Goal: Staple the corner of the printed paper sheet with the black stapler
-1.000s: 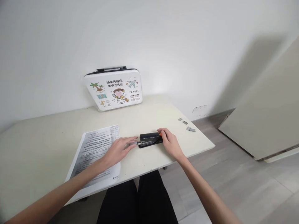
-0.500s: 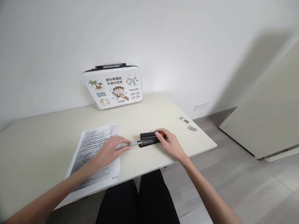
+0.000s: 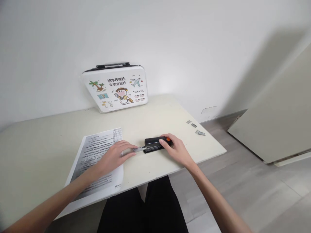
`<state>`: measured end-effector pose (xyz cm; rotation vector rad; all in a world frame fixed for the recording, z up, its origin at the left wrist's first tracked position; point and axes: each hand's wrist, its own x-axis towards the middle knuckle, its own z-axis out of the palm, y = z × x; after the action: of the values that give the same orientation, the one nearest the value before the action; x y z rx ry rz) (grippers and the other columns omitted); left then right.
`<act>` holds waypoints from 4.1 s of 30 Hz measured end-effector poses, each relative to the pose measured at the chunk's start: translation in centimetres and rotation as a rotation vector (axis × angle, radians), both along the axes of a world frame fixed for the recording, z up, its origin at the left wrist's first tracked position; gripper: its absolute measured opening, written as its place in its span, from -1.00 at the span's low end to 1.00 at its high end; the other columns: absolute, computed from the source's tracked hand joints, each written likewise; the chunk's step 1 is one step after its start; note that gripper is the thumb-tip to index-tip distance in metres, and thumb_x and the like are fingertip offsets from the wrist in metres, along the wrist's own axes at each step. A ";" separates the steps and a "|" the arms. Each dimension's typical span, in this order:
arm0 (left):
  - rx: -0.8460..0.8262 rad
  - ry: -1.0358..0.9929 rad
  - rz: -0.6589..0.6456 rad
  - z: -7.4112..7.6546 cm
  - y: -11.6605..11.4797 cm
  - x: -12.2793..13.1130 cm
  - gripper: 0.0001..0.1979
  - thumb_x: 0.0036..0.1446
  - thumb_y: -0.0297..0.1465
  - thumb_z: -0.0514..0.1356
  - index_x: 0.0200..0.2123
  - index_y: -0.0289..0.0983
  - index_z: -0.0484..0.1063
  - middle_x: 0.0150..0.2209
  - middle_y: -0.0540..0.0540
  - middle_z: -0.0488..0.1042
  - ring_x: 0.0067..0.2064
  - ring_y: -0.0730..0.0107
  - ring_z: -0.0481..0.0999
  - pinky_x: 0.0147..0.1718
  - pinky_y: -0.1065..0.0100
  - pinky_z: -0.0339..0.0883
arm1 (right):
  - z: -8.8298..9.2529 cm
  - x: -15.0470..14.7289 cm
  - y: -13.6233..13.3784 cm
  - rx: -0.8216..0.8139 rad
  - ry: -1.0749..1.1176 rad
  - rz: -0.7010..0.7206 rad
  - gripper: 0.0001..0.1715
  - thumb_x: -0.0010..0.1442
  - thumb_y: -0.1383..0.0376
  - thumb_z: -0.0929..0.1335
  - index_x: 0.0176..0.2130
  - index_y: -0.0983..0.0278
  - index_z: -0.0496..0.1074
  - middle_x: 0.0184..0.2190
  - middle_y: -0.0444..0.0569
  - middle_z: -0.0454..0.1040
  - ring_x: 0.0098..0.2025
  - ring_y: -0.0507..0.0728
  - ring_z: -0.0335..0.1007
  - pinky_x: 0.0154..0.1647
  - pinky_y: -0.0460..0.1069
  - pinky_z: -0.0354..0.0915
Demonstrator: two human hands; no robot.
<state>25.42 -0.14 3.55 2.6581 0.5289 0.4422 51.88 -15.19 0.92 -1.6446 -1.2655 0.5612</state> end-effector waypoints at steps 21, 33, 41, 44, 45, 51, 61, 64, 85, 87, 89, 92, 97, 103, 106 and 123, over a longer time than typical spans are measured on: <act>-0.190 0.022 -0.118 -1.0 2.9 5.9 -0.62 0.12 0.03 0.38 -0.29 -0.17 0.54 -0.35 0.03 0.53 -0.32 0.34 0.52 -0.28 0.34 0.32 | -0.3 0.9 0.3 -0.003 0.016 0.219 -0.56 0.26 -0.09 0.40 -0.06 0.16 0.50 -0.11 0.00 0.59 -0.08 0.22 0.46 -0.02 0.08 0.36; 0.053 0.164 0.006 1.2 -2.0 -8.8 -0.59 0.33 -0.07 0.24 0.16 -0.06 0.45 0.30 -0.09 0.41 0.37 -0.03 0.28 0.30 -0.05 0.22 | -0.9 0.4 -0.2 -0.016 -0.005 0.198 -0.58 0.24 -0.06 0.45 -0.06 0.15 0.52 -0.11 -0.03 0.59 -0.07 0.22 0.47 -0.01 0.09 0.36; 0.176 0.199 0.046 -1.8 -7.7 -13.5 -0.27 0.40 -0.11 0.18 0.51 0.08 -0.05 0.50 0.00 0.08 0.51 -0.05 0.01 0.44 -0.16 -0.01 | -0.7 -0.7 -0.8 -0.075 -0.053 0.249 -0.57 0.25 -0.08 0.43 -0.05 0.13 0.51 -0.06 -0.01 0.59 -0.04 0.23 0.48 -0.01 0.09 0.39; 0.168 0.160 0.031 -1.6 -8.7 -12.4 -0.39 0.47 -0.22 0.10 0.49 0.12 0.01 0.49 0.05 0.09 0.51 0.00 0.03 0.44 -0.14 0.01 | -1.0 -1.3 -1.2 -0.076 -0.041 0.258 -0.58 0.24 -0.06 0.44 -0.04 0.13 0.51 -0.05 -0.01 0.58 -0.03 0.23 0.48 -0.02 0.08 0.40; 0.168 0.153 0.023 -1.5 -8.9 -12.0 -0.41 0.48 -0.24 0.09 0.49 0.12 0.02 0.50 0.05 0.08 0.51 0.00 0.02 0.44 -0.14 0.01 | -1.0 -1.5 -1.3 -0.078 -0.040 0.255 -0.57 0.24 -0.06 0.44 -0.04 0.14 0.51 -0.06 -0.01 0.59 -0.04 0.24 0.48 -0.03 0.09 0.40; 0.175 0.140 -0.038 -1.8 -9.9 -10.2 -0.44 0.49 -0.31 0.07 0.47 0.11 0.08 0.53 0.00 -0.02 0.53 -0.02 -0.09 0.44 -0.20 0.02 | -0.9 -2.0 -1.6 -0.089 -0.044 0.241 -0.54 0.22 -0.07 0.45 -0.03 0.16 0.52 -0.09 0.00 0.58 -0.05 0.24 0.48 0.00 0.11 0.40; 0.059 0.059 -0.093 -1.6 -10.5 -7.8 -0.53 0.48 -0.32 0.08 0.39 0.11 0.26 0.51 0.00 0.03 0.53 -0.03 -0.08 0.43 -0.22 0.02 | -0.8 -1.5 -1.6 -0.148 -0.095 0.272 -0.49 0.24 -0.11 0.43 0.01 0.15 0.49 -0.04 0.02 0.58 0.00 0.28 0.46 0.05 0.16 0.40; 0.009 0.052 -0.113 -1.5 -10.3 -7.8 -0.50 0.43 -0.16 0.14 0.39 0.10 0.27 0.51 -0.02 0.02 0.53 -0.07 -0.08 0.42 -0.23 0.06 | 0.0 -1.5 -1.6 -0.173 -0.142 0.305 -0.51 0.27 -0.11 0.41 0.02 0.13 0.50 -0.01 0.02 0.58 0.02 0.28 0.47 0.07 0.17 0.40; -0.054 0.131 -0.042 -3.7 -4.9 -1.2 -0.10 0.37 0.17 -0.05 0.55 -0.16 -0.28 0.56 -0.14 -0.31 0.54 -0.09 -0.47 0.46 -0.17 -0.46 | 4.4 -8.0 3.4 -0.304 -0.408 0.217 -0.33 0.46 -0.18 0.08 0.27 0.06 0.35 0.35 -0.02 0.35 0.37 0.33 0.24 0.35 0.27 0.19; -0.041 0.123 -0.038 -3.8 -4.9 -1.2 -0.11 0.38 0.17 -0.08 0.55 -0.15 -0.30 0.56 -0.12 -0.31 0.53 -0.07 -0.50 0.47 -0.16 -0.47 | 4.5 -8.1 3.3 -0.322 -0.442 0.228 -0.35 0.47 -0.15 0.07 0.28 0.06 0.34 0.35 -0.04 0.35 0.38 0.30 0.24 0.37 0.25 0.19; -0.040 0.132 -0.030 -3.9 -4.9 -1.1 -0.11 0.39 0.17 -0.09 0.55 -0.16 -0.31 0.56 -0.11 -0.32 0.53 -0.05 -0.52 0.47 -0.14 -0.49 | 4.7 -8.3 3.4 -0.345 -0.480 0.230 -0.35 0.47 -0.13 0.06 0.29 0.07 0.32 0.36 -0.05 0.34 0.40 0.27 0.22 0.39 0.23 0.17; -0.042 0.135 -0.022 -4.1 -4.9 -1.0 -0.10 0.38 0.17 -0.08 0.55 -0.18 -0.28 0.56 -0.13 -0.32 0.53 -0.06 -0.53 0.47 -0.14 -0.49 | 4.5 -8.5 3.5 -0.372 -0.538 0.227 -0.35 0.48 -0.11 0.05 0.32 0.07 0.29 0.37 -0.04 0.31 0.42 0.26 0.19 0.40 0.25 0.16; -0.027 0.108 -0.015 -4.5 -4.9 -0.9 -0.10 0.36 0.18 -0.05 0.54 -0.19 -0.21 0.56 -0.13 -0.25 0.53 -0.07 -0.53 0.48 -0.16 -0.45 | 3.9 -8.5 3.7 -0.383 -0.629 0.230 -0.35 0.48 -0.11 0.05 0.34 0.07 0.26 0.39 -0.04 0.30 0.42 0.28 0.18 0.38 0.29 0.18; -0.004 0.108 -0.002 -4.8 -5.0 -0.8 -0.10 0.37 0.16 -0.05 0.54 -0.25 -0.18 0.56 -0.16 -0.27 0.53 -0.10 -0.53 0.47 -0.18 -0.44 | 3.6 -8.8 3.8 -0.399 -0.692 0.230 -0.38 0.50 -0.06 0.04 0.34 0.05 0.26 0.38 -0.06 0.30 0.40 0.26 0.22 0.36 0.27 0.23; 0.005 0.114 0.001 -4.8 -5.1 -0.8 -0.10 0.38 0.15 -0.05 0.53 -0.27 -0.17 0.56 -0.17 -0.29 0.52 -0.10 -0.53 0.47 -0.18 -0.45 | 3.3 -8.8 3.9 -0.401 -0.738 0.243 -0.40 0.51 -0.01 0.03 0.34 0.05 0.26 0.38 -0.07 0.30 0.39 0.24 0.24 0.35 0.26 0.24; 0.078 0.069 0.029 -4.9 -5.0 -1.2 -0.17 0.43 0.11 -0.16 0.53 -0.31 -0.12 0.55 -0.21 -0.15 0.54 -0.03 -0.45 0.48 -0.15 -0.39 | 2.2 -10.2 5.1 -0.313 -0.949 0.204 -0.41 0.50 0.16 0.08 0.40 0.10 0.23 0.36 0.10 0.32 0.35 0.35 0.28 0.26 0.36 0.29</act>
<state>24.19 -5.13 -1.35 2.7521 0.5835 0.3880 41.68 -10.12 3.12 -2.1599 -2.1207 0.0563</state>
